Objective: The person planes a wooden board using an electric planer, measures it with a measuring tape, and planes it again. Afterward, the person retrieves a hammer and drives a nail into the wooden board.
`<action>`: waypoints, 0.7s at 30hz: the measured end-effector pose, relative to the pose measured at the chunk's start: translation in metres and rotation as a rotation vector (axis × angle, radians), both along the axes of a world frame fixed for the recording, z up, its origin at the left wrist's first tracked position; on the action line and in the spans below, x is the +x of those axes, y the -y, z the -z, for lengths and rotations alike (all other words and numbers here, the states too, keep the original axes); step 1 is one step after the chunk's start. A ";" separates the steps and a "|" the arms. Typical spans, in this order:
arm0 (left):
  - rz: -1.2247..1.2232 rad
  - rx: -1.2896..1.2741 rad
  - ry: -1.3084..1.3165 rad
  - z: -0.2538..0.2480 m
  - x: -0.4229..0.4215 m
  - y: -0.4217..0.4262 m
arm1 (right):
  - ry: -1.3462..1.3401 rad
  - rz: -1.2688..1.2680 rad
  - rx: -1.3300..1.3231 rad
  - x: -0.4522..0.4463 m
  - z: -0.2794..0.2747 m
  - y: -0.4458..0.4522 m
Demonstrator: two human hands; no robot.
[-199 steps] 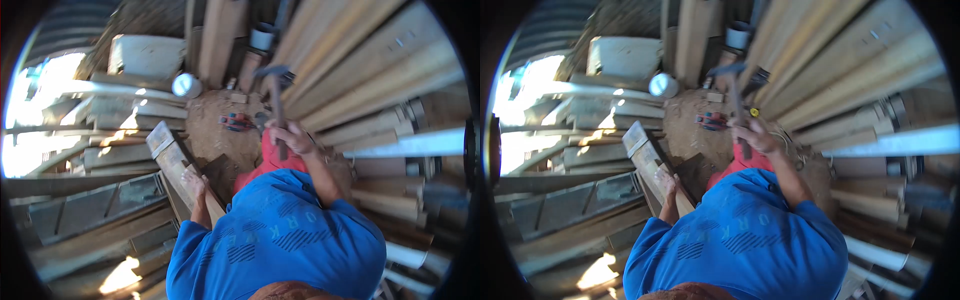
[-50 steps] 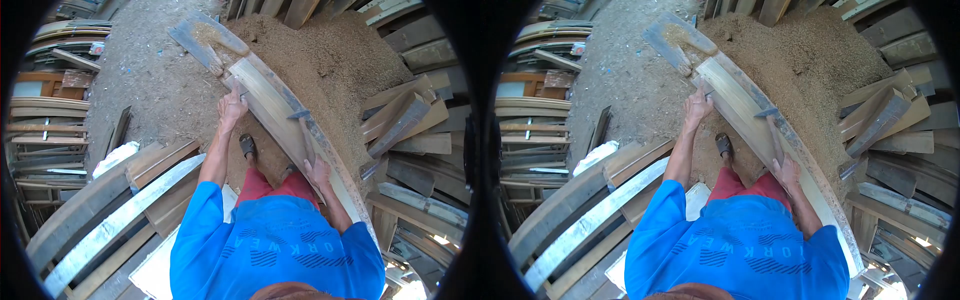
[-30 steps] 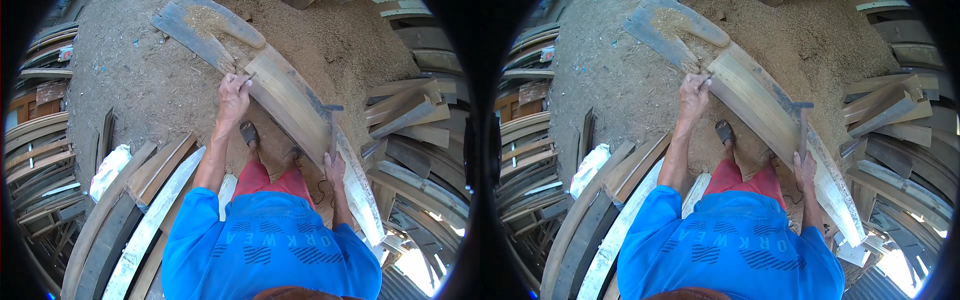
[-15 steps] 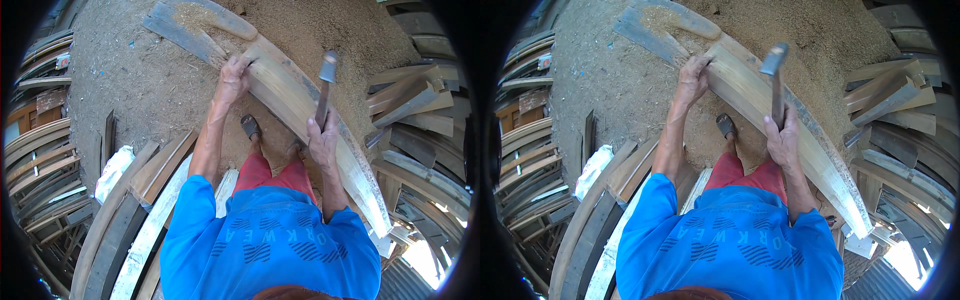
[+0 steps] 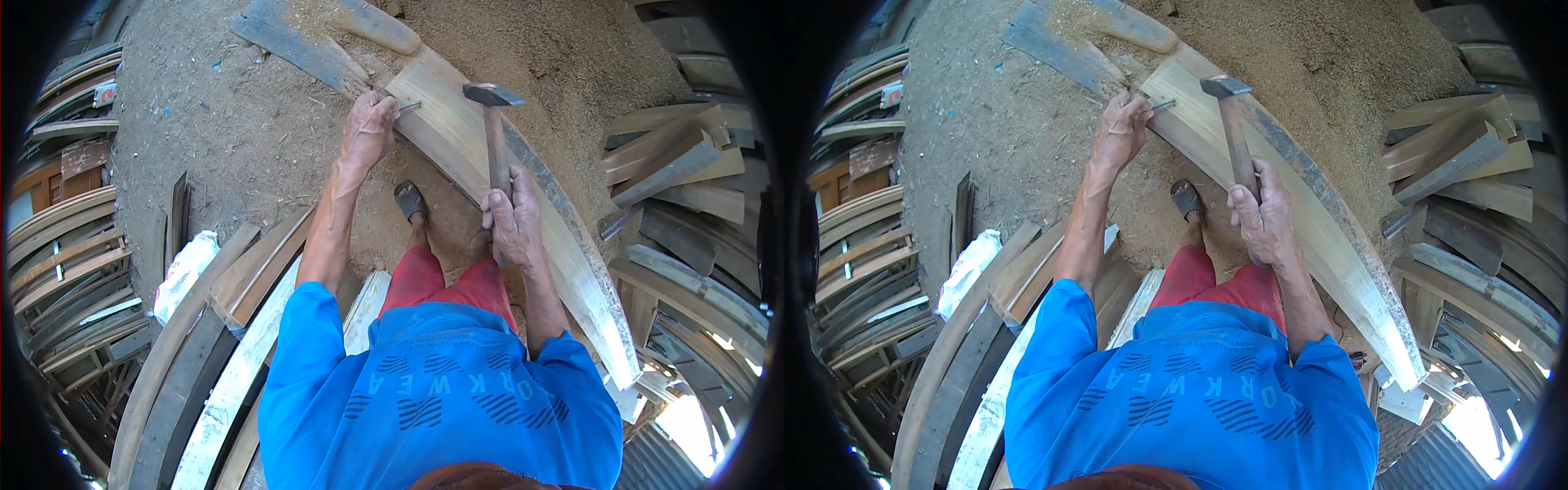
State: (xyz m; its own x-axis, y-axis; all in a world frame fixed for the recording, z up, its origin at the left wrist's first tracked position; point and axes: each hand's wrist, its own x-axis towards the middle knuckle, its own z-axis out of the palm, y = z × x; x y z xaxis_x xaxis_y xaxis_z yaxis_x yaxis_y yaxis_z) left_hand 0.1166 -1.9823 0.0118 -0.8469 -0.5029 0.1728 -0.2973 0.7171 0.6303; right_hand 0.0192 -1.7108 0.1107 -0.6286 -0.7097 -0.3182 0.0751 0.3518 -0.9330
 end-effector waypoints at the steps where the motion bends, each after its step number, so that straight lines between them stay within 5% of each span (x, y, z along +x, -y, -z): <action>1: -0.006 -0.009 -0.010 0.001 0.002 -0.002 | -0.032 0.011 -0.044 0.003 0.003 0.000; 21: -0.249 0.070 -0.188 0.020 0.005 -0.043 | -0.243 -0.167 0.186 -0.012 0.004 0.024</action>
